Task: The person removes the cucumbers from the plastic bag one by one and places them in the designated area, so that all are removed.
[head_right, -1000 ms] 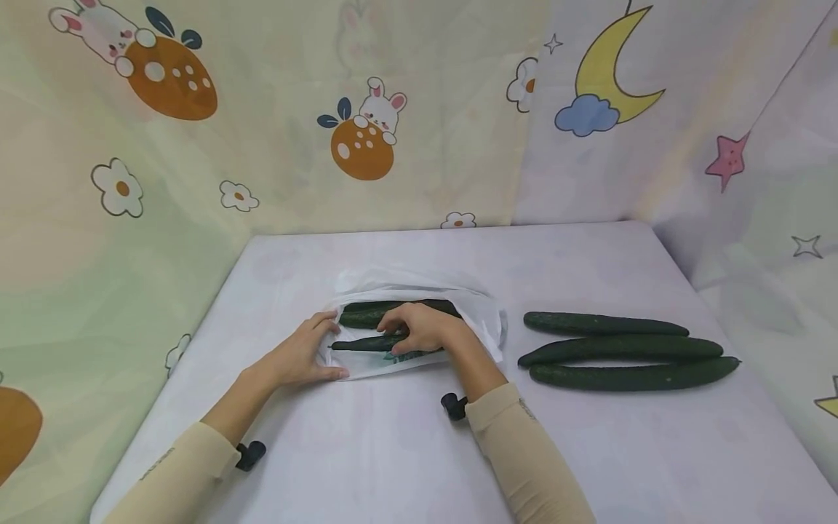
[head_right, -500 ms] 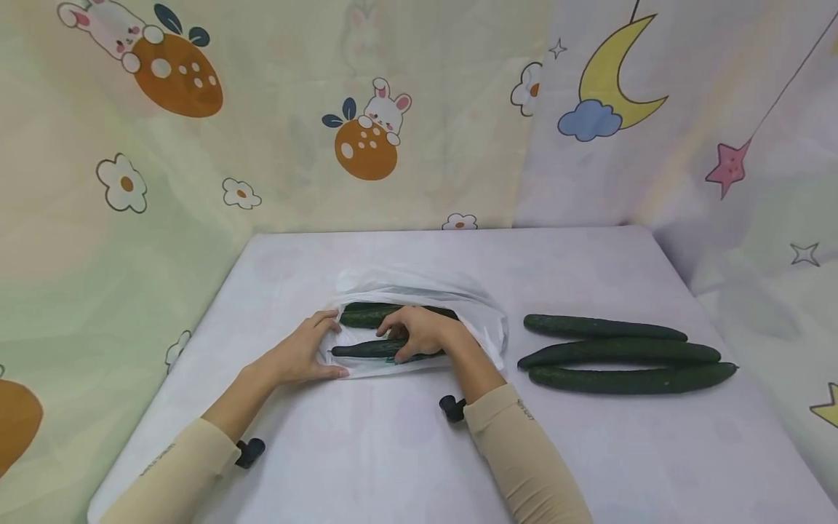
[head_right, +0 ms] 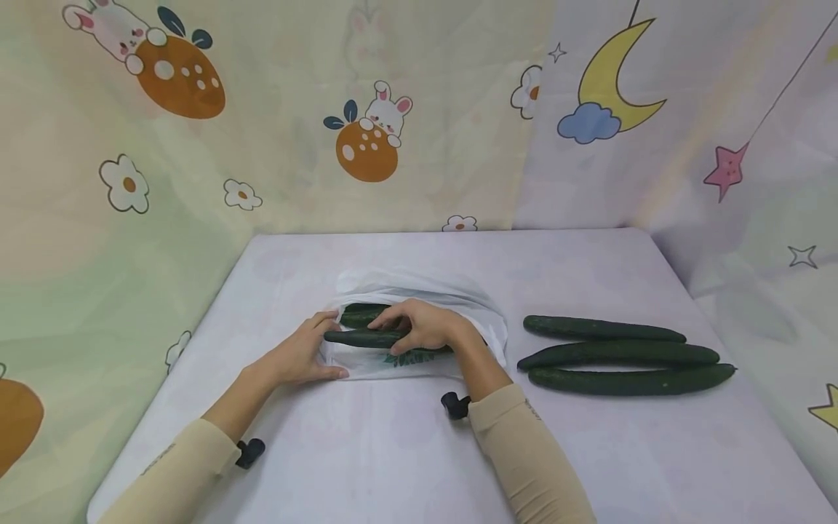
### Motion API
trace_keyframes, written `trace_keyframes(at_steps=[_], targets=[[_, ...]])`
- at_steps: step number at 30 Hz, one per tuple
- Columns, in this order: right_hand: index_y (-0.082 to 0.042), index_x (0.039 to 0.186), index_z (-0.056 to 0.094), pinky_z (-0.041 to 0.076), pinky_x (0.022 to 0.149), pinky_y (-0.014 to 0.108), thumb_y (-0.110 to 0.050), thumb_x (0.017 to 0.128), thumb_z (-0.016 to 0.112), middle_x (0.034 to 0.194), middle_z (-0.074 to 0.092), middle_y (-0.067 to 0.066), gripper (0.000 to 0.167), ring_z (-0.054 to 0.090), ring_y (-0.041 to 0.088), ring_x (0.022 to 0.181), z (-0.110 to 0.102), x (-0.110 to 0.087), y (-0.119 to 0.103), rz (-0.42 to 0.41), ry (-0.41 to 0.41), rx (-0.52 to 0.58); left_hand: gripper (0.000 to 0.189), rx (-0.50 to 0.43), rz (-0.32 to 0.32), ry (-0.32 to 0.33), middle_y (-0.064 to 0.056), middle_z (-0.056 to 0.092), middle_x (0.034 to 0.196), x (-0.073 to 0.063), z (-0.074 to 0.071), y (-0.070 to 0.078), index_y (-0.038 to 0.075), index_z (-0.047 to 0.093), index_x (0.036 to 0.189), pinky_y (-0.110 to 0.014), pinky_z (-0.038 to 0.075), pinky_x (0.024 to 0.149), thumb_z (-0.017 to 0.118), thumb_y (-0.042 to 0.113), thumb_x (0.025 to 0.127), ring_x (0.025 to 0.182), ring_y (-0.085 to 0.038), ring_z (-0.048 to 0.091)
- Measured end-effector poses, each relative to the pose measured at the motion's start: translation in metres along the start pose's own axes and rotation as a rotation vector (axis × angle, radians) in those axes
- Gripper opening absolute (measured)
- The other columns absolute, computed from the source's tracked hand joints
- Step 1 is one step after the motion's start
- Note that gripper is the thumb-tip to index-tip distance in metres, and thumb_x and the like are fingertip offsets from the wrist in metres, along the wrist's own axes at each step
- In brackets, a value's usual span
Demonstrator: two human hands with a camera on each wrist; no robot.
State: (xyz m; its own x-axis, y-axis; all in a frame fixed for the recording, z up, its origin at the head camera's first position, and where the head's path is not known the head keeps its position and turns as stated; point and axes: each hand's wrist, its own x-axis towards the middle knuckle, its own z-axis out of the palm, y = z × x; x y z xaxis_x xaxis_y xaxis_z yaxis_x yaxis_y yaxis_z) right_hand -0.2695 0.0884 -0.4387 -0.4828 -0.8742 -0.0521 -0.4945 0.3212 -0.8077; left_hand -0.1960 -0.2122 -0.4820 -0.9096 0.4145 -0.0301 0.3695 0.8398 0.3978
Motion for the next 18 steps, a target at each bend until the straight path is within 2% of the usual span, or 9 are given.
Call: trace_keyframes(at_steps=[4, 7, 13, 18], targets=[[-0.026, 0.136, 0.068, 0.053, 0.101, 0.038, -0.012, 0.086, 0.084, 0.135, 0.065, -0.005, 0.054, 0.062, 0.018, 0.119, 0.001, 0.001, 0.000, -0.024, 0.018, 0.031, 0.093, 0.005, 0.009, 0.008, -0.015, 0.034, 0.162, 0.000, 0.001, -0.001, 0.004, 0.051, 0.141, -0.053, 0.037, 0.118, 0.086, 0.058, 0.075, 0.146, -0.039, 0.036], [-0.026, 0.136, 0.066, 0.052, 0.101, 0.040, -0.009, 0.086, 0.084, 0.132, 0.064, -0.005, 0.056, 0.061, 0.019, 0.116, 0.000, 0.002, -0.002, -0.041, 0.037, 0.049, 0.096, -0.013, -0.007, 0.007, -0.013, 0.033, 0.163, 0.000, 0.001, -0.002, 0.006, 0.050, 0.146, -0.052, 0.036, 0.119, 0.087, 0.058, 0.075, 0.148, -0.038, 0.035], [-0.023, 0.138, 0.064, 0.050, 0.103, 0.041, -0.008, 0.086, 0.083, 0.133, 0.059, -0.002, 0.057, 0.058, 0.020, 0.119, -0.001, 0.000, -0.008, -0.056, 0.062, 0.102, 0.112, -0.033, -0.036, 0.008, -0.016, 0.032, 0.164, -0.001, 0.002, -0.002, 0.006, 0.036, 0.158, -0.055, 0.034, 0.120, 0.087, 0.060, 0.074, 0.150, -0.039, 0.032], [-0.019, 0.139, 0.063, 0.054, 0.091, 0.039, -0.011, 0.087, 0.083, 0.125, 0.060, 0.005, 0.056, 0.063, 0.024, 0.109, -0.004, 0.001, -0.016, -0.107, 0.078, 0.155, 0.099, -0.015, -0.032, 0.024, -0.018, 0.045, 0.153, -0.001, 0.002, -0.003, 0.010, 0.046, 0.147, -0.054, 0.037, 0.118, 0.088, 0.060, 0.073, 0.144, -0.035, 0.039]])
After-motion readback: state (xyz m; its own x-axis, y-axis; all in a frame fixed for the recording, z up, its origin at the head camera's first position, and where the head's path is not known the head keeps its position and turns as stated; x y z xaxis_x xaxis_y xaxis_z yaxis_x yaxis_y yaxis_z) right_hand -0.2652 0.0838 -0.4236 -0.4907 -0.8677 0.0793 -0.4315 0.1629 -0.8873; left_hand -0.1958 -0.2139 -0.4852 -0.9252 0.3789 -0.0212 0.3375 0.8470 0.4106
